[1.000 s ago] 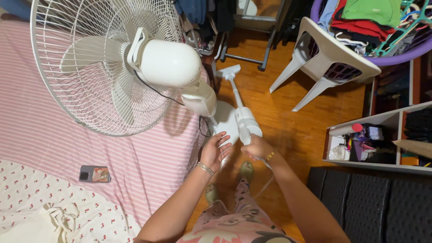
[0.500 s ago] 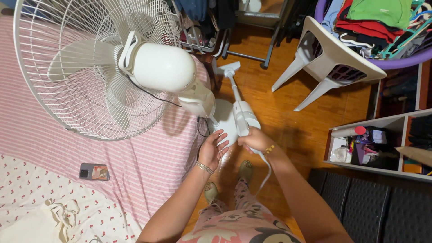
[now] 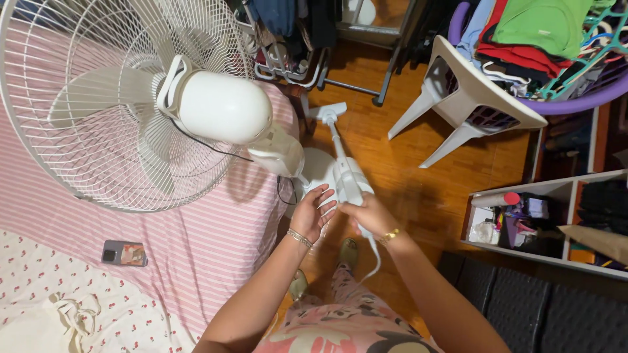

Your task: Assemble a white handheld vacuum cleaner by connecting the tube and floor attachment.

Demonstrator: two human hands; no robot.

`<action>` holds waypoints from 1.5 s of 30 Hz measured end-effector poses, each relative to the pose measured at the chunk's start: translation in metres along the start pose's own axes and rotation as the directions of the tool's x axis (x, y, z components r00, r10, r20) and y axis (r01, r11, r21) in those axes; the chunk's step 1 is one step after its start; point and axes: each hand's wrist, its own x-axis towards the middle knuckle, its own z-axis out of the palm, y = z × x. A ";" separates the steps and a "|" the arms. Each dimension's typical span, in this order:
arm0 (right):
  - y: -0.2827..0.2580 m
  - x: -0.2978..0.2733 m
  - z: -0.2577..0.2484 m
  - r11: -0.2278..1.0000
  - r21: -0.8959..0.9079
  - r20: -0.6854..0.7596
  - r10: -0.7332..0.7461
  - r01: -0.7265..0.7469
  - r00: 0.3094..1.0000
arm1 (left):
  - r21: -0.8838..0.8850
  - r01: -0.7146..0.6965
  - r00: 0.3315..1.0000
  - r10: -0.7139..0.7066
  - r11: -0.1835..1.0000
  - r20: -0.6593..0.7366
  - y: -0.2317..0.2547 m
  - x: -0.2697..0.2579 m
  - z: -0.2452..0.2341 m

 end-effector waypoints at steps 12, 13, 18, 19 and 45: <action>-0.038 0.003 -0.074 0.904 0.396 -0.144 -0.112 0.161 0.983 | -0.014 -0.035 0.999 0.035 0.999 0.011 -0.004 0.022 0.015; -0.045 -0.010 -0.073 0.903 0.394 -0.151 -0.119 0.171 0.981 | -0.011 -0.037 0.999 0.037 0.999 0.021 -0.003 0.023 0.019; -0.069 -0.069 -0.064 0.932 0.320 -0.219 -0.101 0.169 0.971 | 0.079 0.016 0.998 -0.021 0.997 0.061 0.003 0.018 0.046; -0.071 -0.071 -0.065 0.931 0.320 -0.229 -0.103 0.175 0.968 | 0.083 0.019 0.997 -0.025 0.996 0.070 0.003 0.022 0.048; -0.065 0.176 -0.092 0.917 0.320 -0.284 -0.147 0.238 0.948 | 0.084 -0.028 0.990 0.016 0.996 0.140 0.082 0.082 0.045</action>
